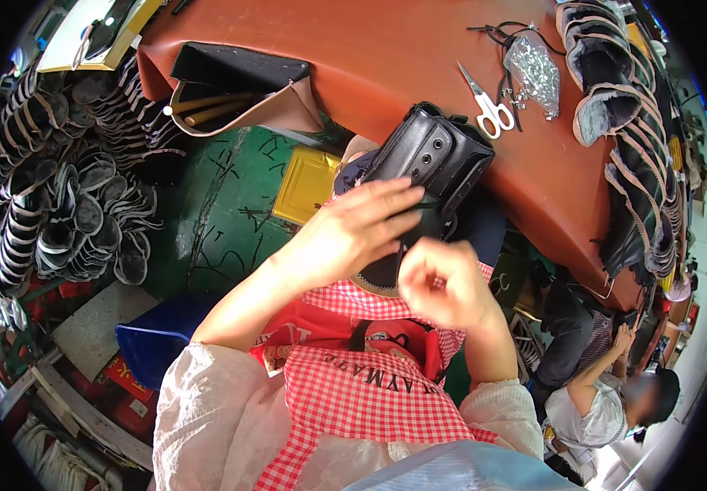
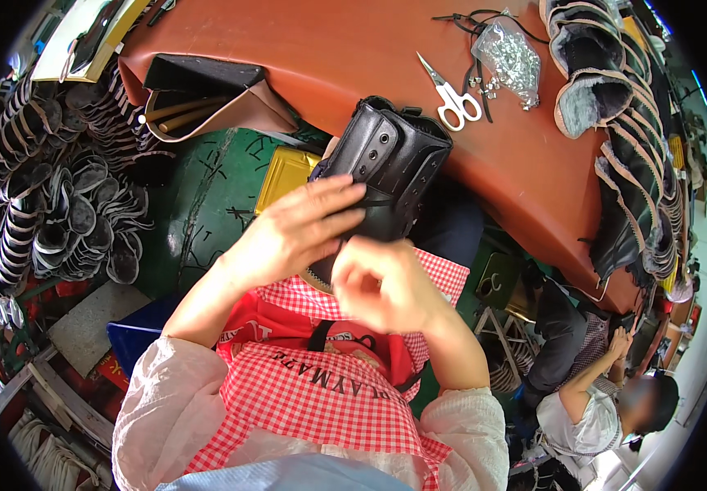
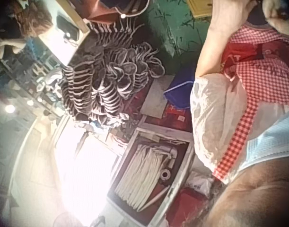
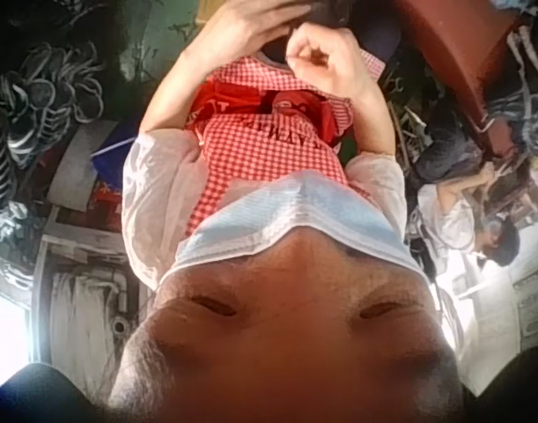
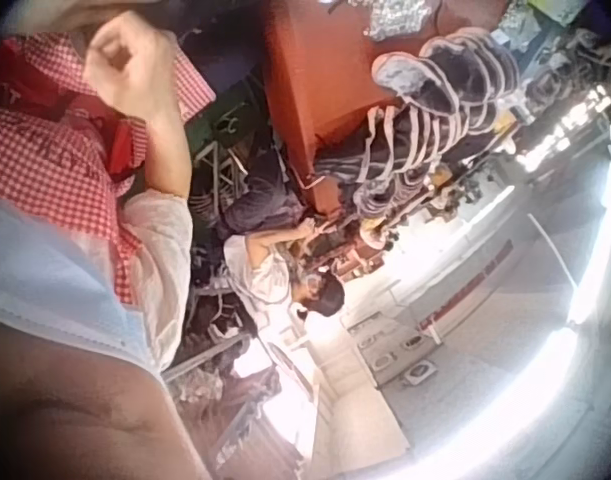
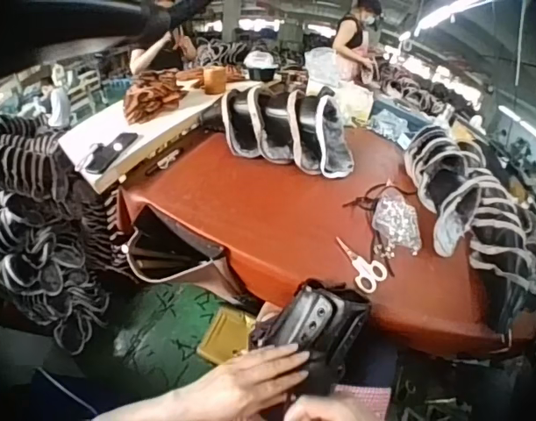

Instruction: Lacing black leather boots at a shoe manufacturing workbench.

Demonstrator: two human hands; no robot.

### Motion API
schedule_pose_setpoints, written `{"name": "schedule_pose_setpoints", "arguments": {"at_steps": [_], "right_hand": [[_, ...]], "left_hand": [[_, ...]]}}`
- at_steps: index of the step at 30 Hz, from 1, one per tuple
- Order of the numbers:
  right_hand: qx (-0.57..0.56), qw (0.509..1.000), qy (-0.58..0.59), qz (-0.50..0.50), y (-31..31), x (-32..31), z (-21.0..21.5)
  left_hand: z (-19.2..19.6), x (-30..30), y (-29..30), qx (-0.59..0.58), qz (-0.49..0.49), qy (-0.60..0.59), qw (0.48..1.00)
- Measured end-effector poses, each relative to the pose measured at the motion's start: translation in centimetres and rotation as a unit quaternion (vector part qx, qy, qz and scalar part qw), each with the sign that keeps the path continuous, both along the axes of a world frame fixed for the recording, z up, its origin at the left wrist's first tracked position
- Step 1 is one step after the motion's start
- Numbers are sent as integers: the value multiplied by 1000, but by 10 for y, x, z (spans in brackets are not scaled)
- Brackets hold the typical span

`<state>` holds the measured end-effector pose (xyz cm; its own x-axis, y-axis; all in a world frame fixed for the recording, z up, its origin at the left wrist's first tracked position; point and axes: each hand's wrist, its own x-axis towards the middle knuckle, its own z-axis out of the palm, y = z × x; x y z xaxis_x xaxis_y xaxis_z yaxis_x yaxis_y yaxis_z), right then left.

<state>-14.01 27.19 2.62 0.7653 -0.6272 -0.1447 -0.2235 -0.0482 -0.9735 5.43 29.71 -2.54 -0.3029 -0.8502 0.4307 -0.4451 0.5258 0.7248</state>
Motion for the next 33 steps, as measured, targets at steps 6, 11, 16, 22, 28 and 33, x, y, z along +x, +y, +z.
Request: {"name": "schedule_pose_setpoints", "arguments": {"at_steps": [6, 11, 16, 22, 28, 33], "right_hand": [[39, 985, 94, -141, -18, -10, -2], [-73, 943, 322, -37, -44, 9, -15], [-148, 963, 217, 64, -53, -12, -16], [83, 994, -37, -66, -64, -48, 52], [-81, 978, -54, -186, -69, -46, 85], [-283, 925, 3, -253, -77, -38, 95]], "left_hand": [[2, 15, 51, 113, -182, 160, 964], [18, 14, 62, 155, -227, 234, 932], [21, 13, 45, 158, -104, 261, 947], [42, -3, -3, 197, 8, 384, 902], [50, -35, -49, 174, -49, 398, 899], [49, -45, -57, 181, -35, 391, 902]]}}
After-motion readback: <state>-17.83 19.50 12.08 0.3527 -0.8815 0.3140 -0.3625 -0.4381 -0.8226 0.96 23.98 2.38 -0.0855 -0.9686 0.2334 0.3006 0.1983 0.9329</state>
